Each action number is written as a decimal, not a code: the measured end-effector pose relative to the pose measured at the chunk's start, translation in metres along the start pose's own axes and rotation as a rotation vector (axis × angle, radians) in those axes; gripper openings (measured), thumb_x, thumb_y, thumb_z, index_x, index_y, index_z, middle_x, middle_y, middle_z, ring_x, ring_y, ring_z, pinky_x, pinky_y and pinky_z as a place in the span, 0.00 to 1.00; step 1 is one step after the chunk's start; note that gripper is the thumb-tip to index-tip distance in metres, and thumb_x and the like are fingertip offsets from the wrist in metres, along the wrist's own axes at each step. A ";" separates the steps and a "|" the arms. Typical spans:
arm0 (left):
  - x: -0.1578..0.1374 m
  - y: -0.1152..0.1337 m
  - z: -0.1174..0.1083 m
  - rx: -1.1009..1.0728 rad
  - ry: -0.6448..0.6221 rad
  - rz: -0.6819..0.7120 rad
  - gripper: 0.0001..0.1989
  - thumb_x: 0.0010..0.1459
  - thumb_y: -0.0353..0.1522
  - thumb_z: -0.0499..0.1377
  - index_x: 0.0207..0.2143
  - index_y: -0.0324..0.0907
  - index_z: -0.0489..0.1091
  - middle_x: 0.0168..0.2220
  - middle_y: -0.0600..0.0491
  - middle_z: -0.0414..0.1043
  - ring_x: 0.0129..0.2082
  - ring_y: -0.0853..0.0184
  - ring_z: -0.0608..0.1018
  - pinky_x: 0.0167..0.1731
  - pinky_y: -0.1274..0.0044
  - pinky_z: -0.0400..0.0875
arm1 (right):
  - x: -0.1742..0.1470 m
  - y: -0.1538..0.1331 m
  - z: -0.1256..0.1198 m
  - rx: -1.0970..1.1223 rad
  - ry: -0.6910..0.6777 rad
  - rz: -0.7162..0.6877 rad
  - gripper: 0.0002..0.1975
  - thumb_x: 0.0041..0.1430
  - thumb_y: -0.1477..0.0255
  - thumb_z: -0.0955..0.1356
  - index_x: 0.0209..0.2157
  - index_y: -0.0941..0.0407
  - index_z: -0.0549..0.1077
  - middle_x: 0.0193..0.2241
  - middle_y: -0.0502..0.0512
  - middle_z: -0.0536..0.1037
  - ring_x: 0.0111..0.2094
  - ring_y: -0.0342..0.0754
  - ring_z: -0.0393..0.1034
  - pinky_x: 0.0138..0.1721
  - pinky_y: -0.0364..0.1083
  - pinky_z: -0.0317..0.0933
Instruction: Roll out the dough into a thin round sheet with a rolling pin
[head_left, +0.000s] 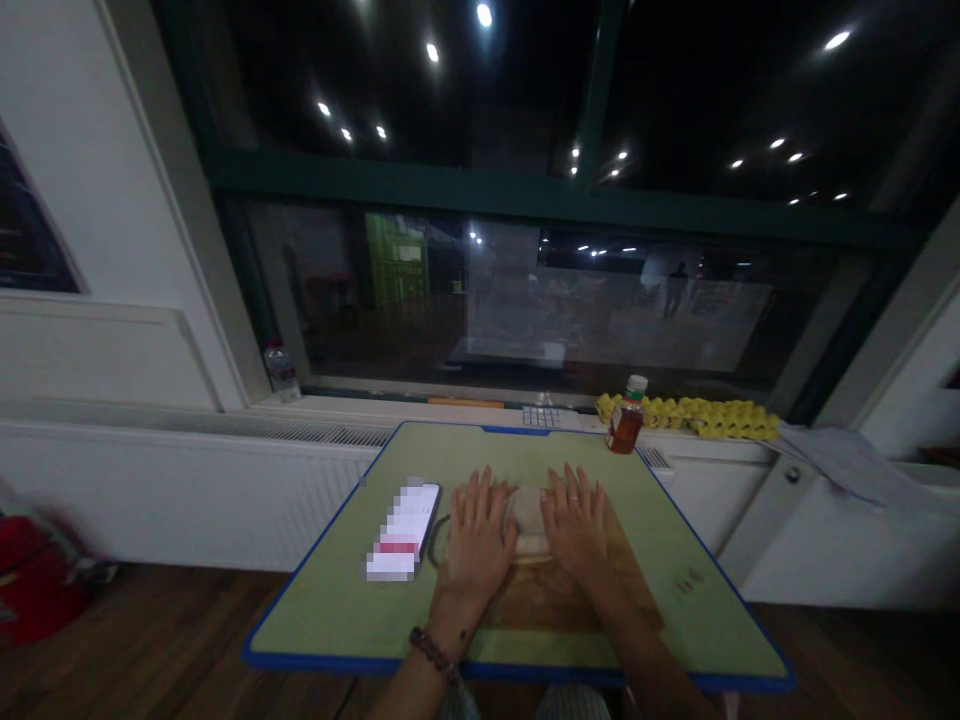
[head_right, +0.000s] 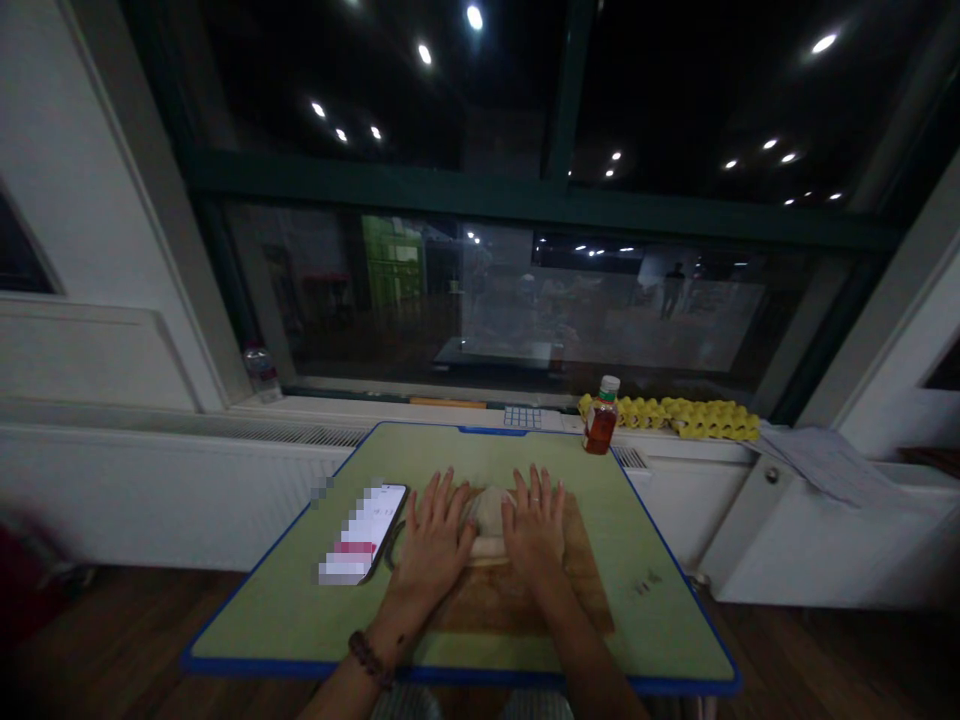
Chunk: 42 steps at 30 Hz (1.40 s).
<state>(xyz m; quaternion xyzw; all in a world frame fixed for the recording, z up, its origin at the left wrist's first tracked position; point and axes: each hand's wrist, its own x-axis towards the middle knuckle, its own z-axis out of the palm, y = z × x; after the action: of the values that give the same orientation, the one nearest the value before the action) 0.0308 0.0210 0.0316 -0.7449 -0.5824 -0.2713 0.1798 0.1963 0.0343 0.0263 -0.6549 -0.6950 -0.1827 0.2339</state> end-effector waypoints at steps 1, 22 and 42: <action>0.002 0.000 0.002 0.001 -0.006 -0.001 0.23 0.63 0.38 0.50 0.58 0.44 0.65 0.66 0.47 0.53 0.66 0.54 0.54 0.63 0.57 0.46 | 0.003 0.000 0.001 -0.002 -0.017 0.004 0.24 0.66 0.68 0.56 0.61 0.59 0.62 0.63 0.64 0.59 0.66 0.58 0.42 0.63 0.64 0.30; 0.023 0.003 0.017 -0.016 -0.099 -0.061 0.26 0.62 0.37 0.48 0.60 0.37 0.62 0.67 0.42 0.49 0.67 0.54 0.51 0.63 0.55 0.41 | 0.047 0.005 0.036 -0.007 0.038 0.039 0.24 0.68 0.67 0.54 0.60 0.59 0.63 0.62 0.64 0.62 0.65 0.60 0.46 0.62 0.64 0.35; 0.007 0.020 0.005 -0.035 -0.059 -0.047 0.25 0.65 0.40 0.46 0.62 0.41 0.60 0.68 0.45 0.46 0.67 0.54 0.50 0.63 0.55 0.42 | 0.063 0.002 0.036 0.057 -0.270 0.170 0.28 0.68 0.64 0.50 0.64 0.59 0.57 0.64 0.63 0.57 0.66 0.58 0.42 0.63 0.63 0.27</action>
<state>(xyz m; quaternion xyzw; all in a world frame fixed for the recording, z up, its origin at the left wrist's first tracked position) 0.0527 0.0238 0.0327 -0.7416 -0.6000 -0.2636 0.1430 0.1928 0.1065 0.0317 -0.7231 -0.6670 -0.0528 0.1717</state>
